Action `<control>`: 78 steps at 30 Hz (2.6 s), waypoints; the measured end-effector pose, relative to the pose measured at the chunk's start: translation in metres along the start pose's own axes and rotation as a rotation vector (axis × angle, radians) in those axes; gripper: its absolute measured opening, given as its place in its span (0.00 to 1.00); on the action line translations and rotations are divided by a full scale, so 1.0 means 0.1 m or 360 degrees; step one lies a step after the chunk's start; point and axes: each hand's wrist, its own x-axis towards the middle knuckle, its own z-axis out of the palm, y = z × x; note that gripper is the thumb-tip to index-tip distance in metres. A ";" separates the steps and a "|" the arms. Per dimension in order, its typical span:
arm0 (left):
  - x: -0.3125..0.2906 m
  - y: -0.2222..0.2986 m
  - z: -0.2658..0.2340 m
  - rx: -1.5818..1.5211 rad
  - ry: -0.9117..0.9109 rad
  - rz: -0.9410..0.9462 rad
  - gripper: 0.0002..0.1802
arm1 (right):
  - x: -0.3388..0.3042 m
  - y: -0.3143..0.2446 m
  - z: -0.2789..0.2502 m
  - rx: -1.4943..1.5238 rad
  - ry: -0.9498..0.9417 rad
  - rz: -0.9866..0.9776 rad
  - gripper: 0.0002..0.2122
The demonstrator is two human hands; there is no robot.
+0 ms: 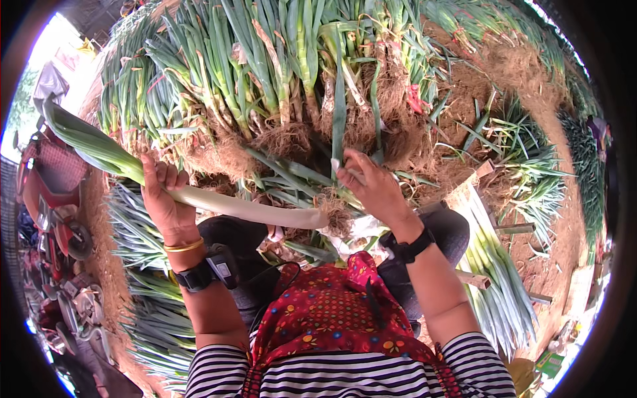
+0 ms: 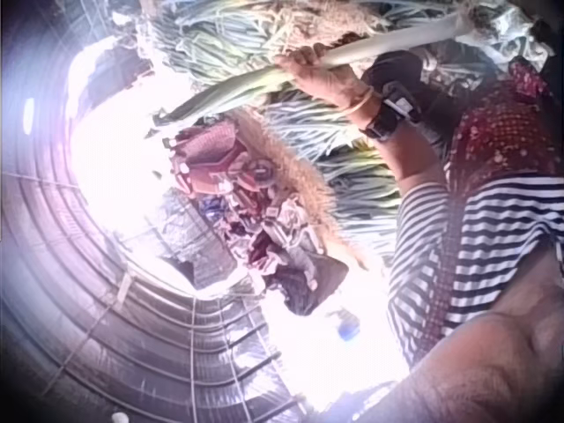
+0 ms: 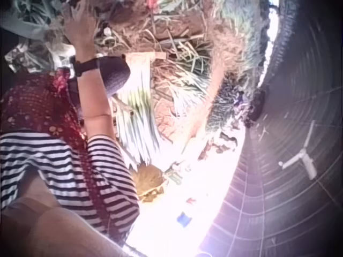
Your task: The person peels the outer layers from leeks by hand, places the cleaned leeks onto a metal rack, and gathers more uncleaned leeks from a large pile on the ground.
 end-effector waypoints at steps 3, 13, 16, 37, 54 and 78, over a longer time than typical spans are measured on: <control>0.03 0.09 0.00 -0.0110 -0.0281 -0.0022 0.09 | 0.10 -0.25 -0.10 -0.0421 -0.0147 -0.0248 0.28; 0.02 0.23 0.13 -0.0559 -0.0985 -0.0246 0.12 | 0.01 -0.75 -0.01 0.0344 -0.1520 -0.0178 0.19; 0.02 0.25 0.14 -0.0609 -0.1041 -0.0309 0.12 | -0.09 -0.72 0.10 0.0378 -0.1414 -0.0355 0.10; -0.01 0.30 0.33 -0.1098 -0.1231 -0.0444 0.13 | -0.29 -0.84 -0.17 0.0952 -0.1654 0.0141 0.18; -0.21 0.25 0.71 0.0358 -0.0455 -0.0129 0.28 | -0.39 -0.90 0.00 0.1735 -0.1244 0.0567 0.14; -0.08 -0.07 0.53 -0.0907 -0.1024 -0.0552 0.12 | -0.59 -0.82 0.27 0.1833 -0.1019 0.0618 0.13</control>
